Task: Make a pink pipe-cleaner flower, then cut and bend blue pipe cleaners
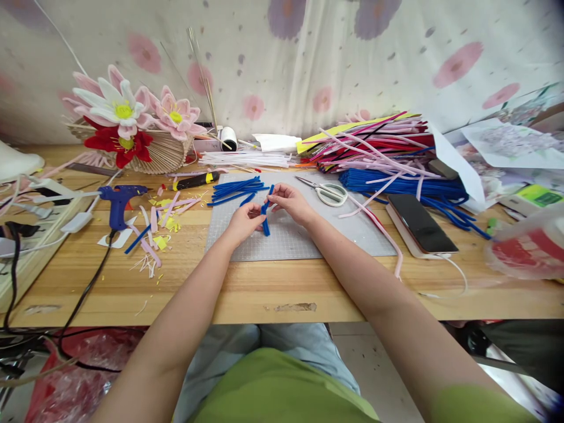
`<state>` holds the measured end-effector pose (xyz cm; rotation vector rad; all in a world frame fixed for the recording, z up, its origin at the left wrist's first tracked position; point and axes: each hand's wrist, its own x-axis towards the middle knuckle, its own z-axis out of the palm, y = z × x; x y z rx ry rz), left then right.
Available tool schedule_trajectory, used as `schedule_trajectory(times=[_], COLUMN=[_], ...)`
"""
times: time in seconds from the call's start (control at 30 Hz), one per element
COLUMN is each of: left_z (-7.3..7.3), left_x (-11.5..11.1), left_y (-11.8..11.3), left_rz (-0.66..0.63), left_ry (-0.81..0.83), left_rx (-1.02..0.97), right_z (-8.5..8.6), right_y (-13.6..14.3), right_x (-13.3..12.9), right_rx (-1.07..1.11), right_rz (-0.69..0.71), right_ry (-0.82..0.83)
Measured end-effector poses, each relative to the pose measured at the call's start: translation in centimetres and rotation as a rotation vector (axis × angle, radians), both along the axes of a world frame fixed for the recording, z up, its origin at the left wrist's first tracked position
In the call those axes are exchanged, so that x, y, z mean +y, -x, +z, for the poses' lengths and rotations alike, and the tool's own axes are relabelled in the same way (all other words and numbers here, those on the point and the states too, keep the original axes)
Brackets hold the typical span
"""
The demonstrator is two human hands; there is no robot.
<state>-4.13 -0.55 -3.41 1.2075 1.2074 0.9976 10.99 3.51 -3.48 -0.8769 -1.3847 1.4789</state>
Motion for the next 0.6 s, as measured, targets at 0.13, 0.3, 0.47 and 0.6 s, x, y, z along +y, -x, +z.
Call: schedule_trajectory(times=[0.13, 0.3, 0.47, 0.6], left_z=[0.34, 0.97, 0.83, 0.83], left_x=[-0.07, -0.46, -0.31, -0.16], left_y=[-0.14, -0.31, -0.25, -0.03], left_rz=[0.019, -0.048, 0.039, 0.021], left_ry=[-0.031, 0.063, 0.111, 0.164], left_rx=[0.021, -0.036, -0.084, -0.180], right_z=[0.05, -0.19, -0.50, -0.61], right_y=[0.49, 0.82, 0.82, 0.42], right_x=[-0.11, -0.25, 0.05, 0.34], right_rx=[0.008, 0.020, -0.094, -0.272], right_rz=[-0.008, -0.009, -0.019, -0.099], right_ry=[-0.016, -0.048, -0.223, -0.367])
